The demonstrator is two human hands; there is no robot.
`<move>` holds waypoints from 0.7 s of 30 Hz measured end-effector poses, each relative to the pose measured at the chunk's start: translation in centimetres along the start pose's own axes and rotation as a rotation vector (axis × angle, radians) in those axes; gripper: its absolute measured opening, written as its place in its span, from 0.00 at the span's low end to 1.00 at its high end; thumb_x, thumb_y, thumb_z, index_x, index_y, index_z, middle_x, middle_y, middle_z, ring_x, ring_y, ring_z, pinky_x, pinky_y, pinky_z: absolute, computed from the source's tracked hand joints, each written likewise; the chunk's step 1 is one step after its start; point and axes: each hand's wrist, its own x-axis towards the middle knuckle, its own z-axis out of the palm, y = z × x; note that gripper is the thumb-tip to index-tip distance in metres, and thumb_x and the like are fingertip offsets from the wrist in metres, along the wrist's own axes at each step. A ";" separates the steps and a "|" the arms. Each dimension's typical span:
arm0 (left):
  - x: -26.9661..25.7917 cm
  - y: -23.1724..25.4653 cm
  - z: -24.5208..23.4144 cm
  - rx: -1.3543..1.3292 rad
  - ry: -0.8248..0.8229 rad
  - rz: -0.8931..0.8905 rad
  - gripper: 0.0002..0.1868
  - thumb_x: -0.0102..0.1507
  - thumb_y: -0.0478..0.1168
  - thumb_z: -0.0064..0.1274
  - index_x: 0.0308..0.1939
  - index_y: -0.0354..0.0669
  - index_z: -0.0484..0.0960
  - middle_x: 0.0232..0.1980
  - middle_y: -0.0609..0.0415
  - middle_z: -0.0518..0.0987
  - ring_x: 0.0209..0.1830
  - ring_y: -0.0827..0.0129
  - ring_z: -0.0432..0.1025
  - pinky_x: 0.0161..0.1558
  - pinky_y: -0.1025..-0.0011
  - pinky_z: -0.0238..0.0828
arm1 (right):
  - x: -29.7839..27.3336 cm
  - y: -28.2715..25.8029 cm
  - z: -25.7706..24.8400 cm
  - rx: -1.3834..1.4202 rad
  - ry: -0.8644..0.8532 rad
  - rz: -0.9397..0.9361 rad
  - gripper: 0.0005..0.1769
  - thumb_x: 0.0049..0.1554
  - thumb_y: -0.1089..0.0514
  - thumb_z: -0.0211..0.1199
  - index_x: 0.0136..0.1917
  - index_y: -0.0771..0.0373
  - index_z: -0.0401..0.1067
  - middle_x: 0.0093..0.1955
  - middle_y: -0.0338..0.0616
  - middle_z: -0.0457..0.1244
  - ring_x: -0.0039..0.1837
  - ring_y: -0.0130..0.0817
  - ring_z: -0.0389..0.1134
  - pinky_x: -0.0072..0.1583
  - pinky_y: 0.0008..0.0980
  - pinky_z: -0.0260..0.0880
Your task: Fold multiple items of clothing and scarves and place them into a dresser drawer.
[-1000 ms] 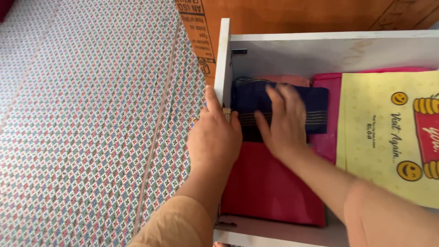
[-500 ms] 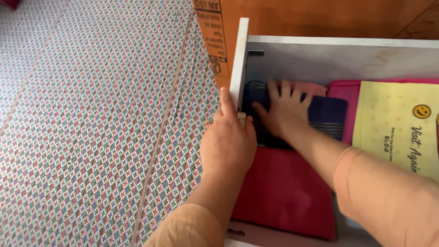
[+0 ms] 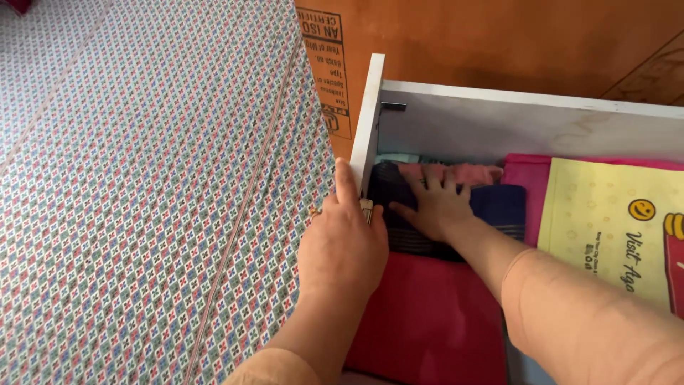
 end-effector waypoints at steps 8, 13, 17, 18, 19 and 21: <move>0.0 0.0 0.1 0.024 0.006 -0.006 0.43 0.65 0.52 0.48 0.77 0.37 0.45 0.51 0.36 0.77 0.42 0.44 0.78 0.41 0.53 0.78 | -2.5 3.2 2.6 0.392 0.817 -0.008 0.37 0.65 0.43 0.56 0.78 0.66 0.56 0.79 0.58 0.54 0.81 0.58 0.51 0.77 0.59 0.48; -0.1 0.0 0.3 0.016 0.039 -0.009 0.43 0.65 0.52 0.48 0.76 0.39 0.46 0.51 0.38 0.77 0.43 0.43 0.77 0.42 0.51 0.76 | -7.0 6.7 3.0 0.496 0.534 0.474 0.33 0.64 0.44 0.56 0.73 0.68 0.62 0.73 0.62 0.59 0.75 0.59 0.57 0.74 0.53 0.56; -0.1 -0.4 0.4 -0.008 0.019 -0.025 0.43 0.66 0.52 0.47 0.78 0.39 0.45 0.54 0.38 0.77 0.44 0.44 0.78 0.44 0.52 0.76 | -6.2 11.1 7.3 0.404 0.700 0.198 0.36 0.66 0.45 0.57 0.74 0.76 0.60 0.76 0.73 0.54 0.76 0.67 0.53 0.74 0.55 0.51; -0.1 -0.4 0.6 -0.023 0.034 -0.009 0.43 0.66 0.51 0.47 0.78 0.39 0.45 0.54 0.38 0.77 0.44 0.44 0.77 0.44 0.52 0.76 | -6.0 11.4 6.9 0.461 0.684 0.193 0.35 0.67 0.46 0.57 0.74 0.78 0.60 0.76 0.74 0.53 0.76 0.68 0.52 0.73 0.55 0.50; -0.1 -0.5 0.7 -0.033 0.041 -0.018 0.43 0.66 0.51 0.47 0.78 0.39 0.45 0.54 0.38 0.77 0.44 0.44 0.77 0.44 0.52 0.76 | -6.0 10.9 6.5 0.453 0.684 0.180 0.35 0.67 0.46 0.57 0.74 0.78 0.60 0.76 0.74 0.53 0.76 0.68 0.52 0.73 0.55 0.50; 0.1 -0.3 0.7 -0.060 0.026 -0.008 0.43 0.66 0.52 0.47 0.79 0.39 0.46 0.52 0.38 0.77 0.45 0.46 0.77 0.45 0.53 0.76 | -5.8 10.3 5.3 0.435 0.746 0.190 0.36 0.65 0.45 0.58 0.73 0.78 0.60 0.74 0.73 0.55 0.75 0.67 0.53 0.75 0.54 0.52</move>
